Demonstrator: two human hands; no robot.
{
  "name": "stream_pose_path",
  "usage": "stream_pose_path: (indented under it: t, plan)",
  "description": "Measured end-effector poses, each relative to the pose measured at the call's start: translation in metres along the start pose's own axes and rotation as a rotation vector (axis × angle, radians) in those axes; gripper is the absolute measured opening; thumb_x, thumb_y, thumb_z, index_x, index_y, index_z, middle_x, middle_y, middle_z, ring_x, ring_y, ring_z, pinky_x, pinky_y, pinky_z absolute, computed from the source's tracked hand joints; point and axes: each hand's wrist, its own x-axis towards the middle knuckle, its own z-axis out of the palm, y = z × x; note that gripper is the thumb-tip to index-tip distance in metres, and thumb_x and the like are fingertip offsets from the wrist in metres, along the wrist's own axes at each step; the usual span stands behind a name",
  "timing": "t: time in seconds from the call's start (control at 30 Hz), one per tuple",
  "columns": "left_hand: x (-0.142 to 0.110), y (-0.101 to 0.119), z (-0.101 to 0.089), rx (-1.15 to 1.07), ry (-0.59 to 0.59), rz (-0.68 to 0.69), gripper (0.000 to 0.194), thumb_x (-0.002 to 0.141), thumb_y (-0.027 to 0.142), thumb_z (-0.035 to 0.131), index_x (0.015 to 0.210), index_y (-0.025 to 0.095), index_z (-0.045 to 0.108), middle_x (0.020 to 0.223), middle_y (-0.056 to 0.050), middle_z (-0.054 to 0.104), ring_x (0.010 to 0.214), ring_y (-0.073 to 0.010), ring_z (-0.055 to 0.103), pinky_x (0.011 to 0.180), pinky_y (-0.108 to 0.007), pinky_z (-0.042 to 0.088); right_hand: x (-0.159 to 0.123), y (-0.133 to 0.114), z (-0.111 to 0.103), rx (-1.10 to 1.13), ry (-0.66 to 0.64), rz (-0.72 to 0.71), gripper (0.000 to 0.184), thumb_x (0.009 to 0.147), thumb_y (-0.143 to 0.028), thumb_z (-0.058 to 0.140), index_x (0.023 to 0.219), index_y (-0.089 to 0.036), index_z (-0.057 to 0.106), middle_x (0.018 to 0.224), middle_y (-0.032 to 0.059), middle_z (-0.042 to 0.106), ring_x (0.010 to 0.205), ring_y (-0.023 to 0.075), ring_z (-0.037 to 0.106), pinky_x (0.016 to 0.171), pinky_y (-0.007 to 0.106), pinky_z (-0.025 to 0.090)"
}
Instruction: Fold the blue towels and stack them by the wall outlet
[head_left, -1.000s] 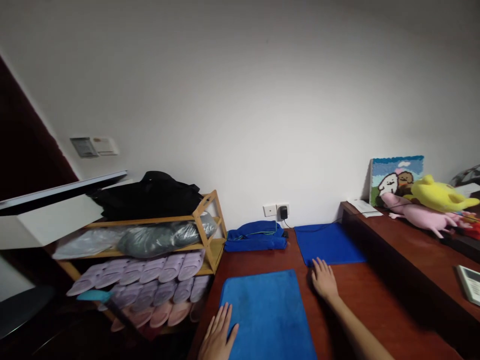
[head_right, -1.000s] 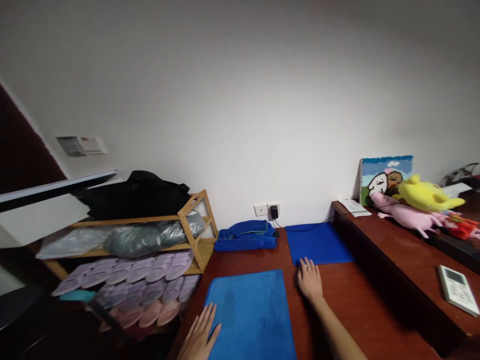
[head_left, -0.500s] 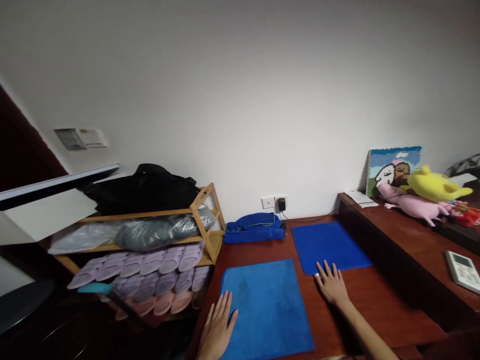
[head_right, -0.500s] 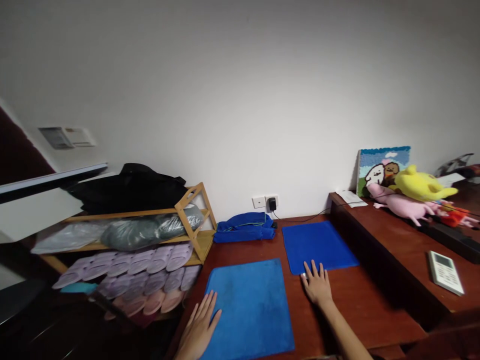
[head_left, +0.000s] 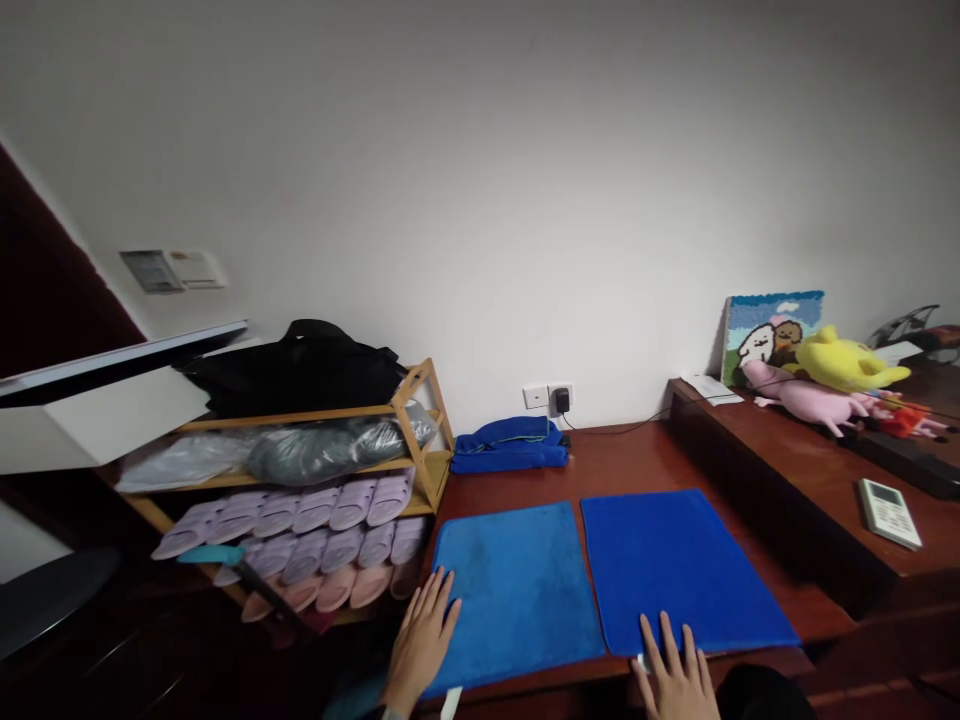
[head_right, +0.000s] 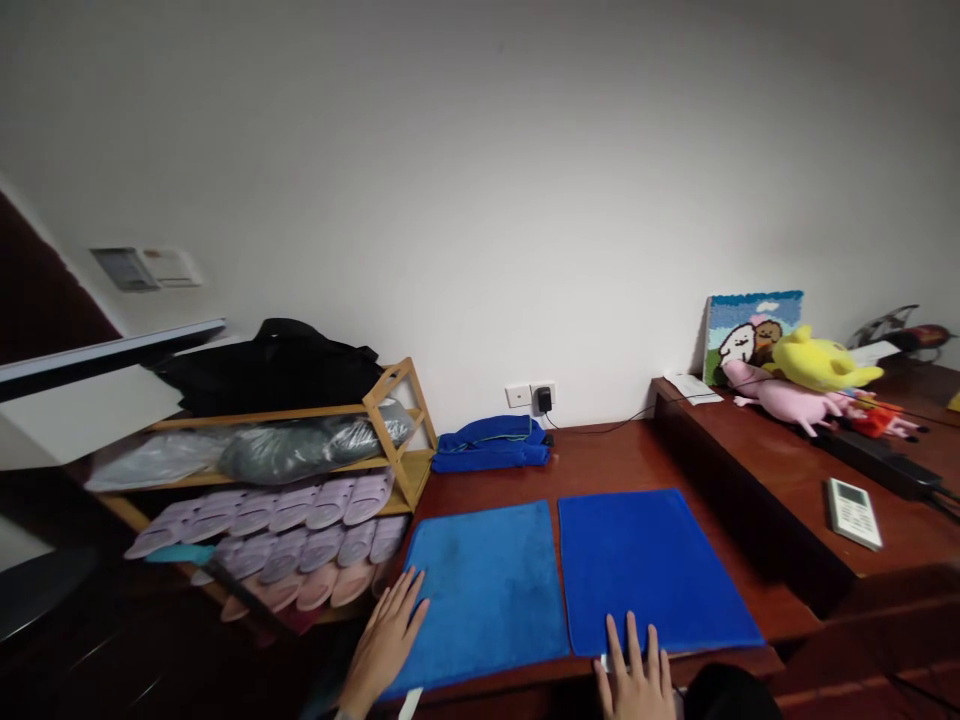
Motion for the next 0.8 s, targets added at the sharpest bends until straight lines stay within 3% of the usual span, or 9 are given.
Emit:
stream_pose_path:
  t: [0.2, 0.33, 0.47, 0.57, 0.67, 0.73, 0.8]
  plan:
    - [-0.057, 0.003, -0.027, -0.118, 0.032, 0.102, 0.044, 0.100, 0.048, 0.051, 0.143, 0.038, 0.057, 0.151, 0.000, 0.058, 0.137, -0.0243, 0.056, 0.112, -0.043, 0.052, -0.013, -0.012, 0.005, -0.057, 0.115, 0.041, 0.054, 0.091, -0.054, 0.050, 0.141, -0.037, 0.062, 0.148, 0.0066, 0.059, 0.139, 0.0450, 0.048, 0.103, 0.064, 0.046]
    - [-0.091, -0.002, -0.039, -0.131, -0.048, 0.145, 0.059, 0.097, 0.048, 0.058, 0.154, 0.044, 0.041, 0.157, 0.002, 0.051, 0.139, -0.0256, 0.054, 0.112, -0.043, 0.052, -0.013, -0.011, -0.007, 0.016, 0.092, -0.012, 0.056, 0.092, -0.053, 0.047, 0.145, -0.041, 0.056, 0.152, 0.0024, 0.055, 0.143, 0.0424, 0.044, 0.106, 0.066, 0.043]
    - [-0.103, -0.010, -0.047, -0.094, -0.101, 0.203, 0.067, 0.099, 0.045, 0.056, 0.159, 0.045, 0.025, 0.163, 0.003, 0.042, 0.143, -0.0250, 0.049, 0.114, -0.043, 0.049, -0.001, -0.011, -0.027, 0.073, 0.055, -0.089, 0.053, 0.094, -0.051, 0.047, 0.145, -0.041, 0.055, 0.153, 0.0025, 0.054, 0.143, 0.0409, 0.046, 0.107, 0.066, 0.043]
    - [-0.104, -0.018, -0.044, -0.066, -0.077, 0.232, 0.064, 0.102, 0.040, 0.051, 0.159, 0.045, 0.023, 0.162, 0.004, 0.042, 0.142, -0.0225, 0.050, 0.112, -0.039, 0.050, 0.015, -0.031, -0.038, 0.072, 0.105, -0.167, 0.049, 0.096, -0.047, 0.050, 0.142, -0.034, 0.059, 0.152, 0.0055, 0.056, 0.141, 0.0377, 0.048, 0.108, 0.059, 0.045]
    - [-0.106, -0.026, -0.035, -0.037, 0.027, 0.261, 0.059, 0.103, 0.037, 0.047, 0.158, 0.046, 0.028, 0.158, 0.006, 0.050, 0.136, -0.0199, 0.057, 0.107, -0.035, 0.055, 0.030, -0.064, -0.043, 0.095, 0.134, -0.392, 0.050, 0.093, -0.033, 0.055, 0.143, -0.027, 0.057, 0.146, 0.0065, 0.061, 0.136, 0.0289, 0.055, 0.111, 0.047, 0.045]
    - [-0.109, -0.030, -0.030, -0.028, 0.092, 0.271, 0.056, 0.102, 0.039, 0.049, 0.156, 0.046, 0.035, 0.153, 0.006, 0.056, 0.131, -0.0193, 0.062, 0.104, -0.033, 0.058, 0.035, -0.084, -0.042, 0.128, 0.143, -0.531, 0.051, 0.090, -0.022, 0.056, 0.141, -0.024, 0.057, 0.137, 0.0056, 0.068, 0.128, 0.0233, 0.061, 0.113, 0.041, 0.044]
    - [-0.114, -0.034, -0.029, -0.044, 0.111, 0.247, 0.054, 0.101, 0.036, 0.051, 0.153, 0.048, 0.040, 0.144, 0.007, 0.064, 0.123, -0.0185, 0.067, 0.099, -0.029, 0.060, 0.036, -0.097, -0.039, 0.164, 0.172, -0.574, 0.047, 0.089, -0.014, 0.056, 0.134, -0.023, 0.061, 0.123, 0.0035, 0.073, 0.116, 0.0193, 0.066, 0.112, 0.037, 0.044]
